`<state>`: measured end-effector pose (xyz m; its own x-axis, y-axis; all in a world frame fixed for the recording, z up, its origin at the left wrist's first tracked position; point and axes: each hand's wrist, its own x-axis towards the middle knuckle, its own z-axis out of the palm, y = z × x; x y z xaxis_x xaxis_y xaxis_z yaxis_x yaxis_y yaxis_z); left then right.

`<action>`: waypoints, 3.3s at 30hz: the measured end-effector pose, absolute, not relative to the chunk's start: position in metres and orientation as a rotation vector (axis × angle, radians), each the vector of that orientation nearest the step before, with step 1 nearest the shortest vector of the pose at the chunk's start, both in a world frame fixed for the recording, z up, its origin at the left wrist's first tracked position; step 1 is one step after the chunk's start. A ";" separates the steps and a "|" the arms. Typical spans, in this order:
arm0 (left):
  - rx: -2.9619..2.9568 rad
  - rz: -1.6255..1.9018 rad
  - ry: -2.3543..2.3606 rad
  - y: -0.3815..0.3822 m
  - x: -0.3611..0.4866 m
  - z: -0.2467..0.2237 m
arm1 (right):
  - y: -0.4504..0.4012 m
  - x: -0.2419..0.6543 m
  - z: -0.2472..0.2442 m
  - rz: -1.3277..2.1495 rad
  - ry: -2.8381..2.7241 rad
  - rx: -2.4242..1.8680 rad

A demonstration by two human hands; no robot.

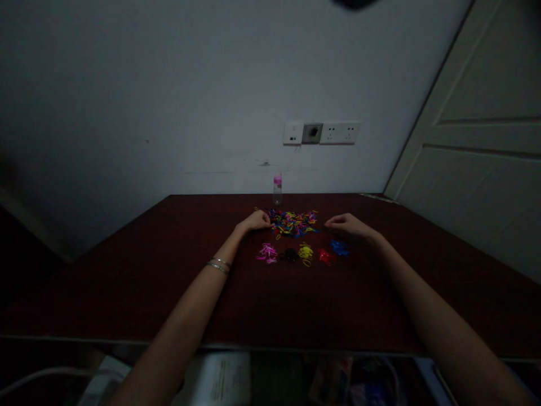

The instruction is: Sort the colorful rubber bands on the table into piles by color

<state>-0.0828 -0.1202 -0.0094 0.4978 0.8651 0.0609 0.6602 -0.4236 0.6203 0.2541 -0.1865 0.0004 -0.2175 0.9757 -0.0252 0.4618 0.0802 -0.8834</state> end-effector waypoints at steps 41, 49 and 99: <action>2.312 0.426 1.046 -0.148 -0.042 0.028 | -0.179 0.254 -0.008 0.990 -1.837 -1.440; 2.310 0.087 0.773 -0.190 0.010 0.027 | -0.173 0.252 -0.016 0.815 -1.915 -1.470; 2.094 0.573 1.206 -0.132 -0.076 0.003 | -0.181 0.285 0.008 1.064 -2.116 -1.527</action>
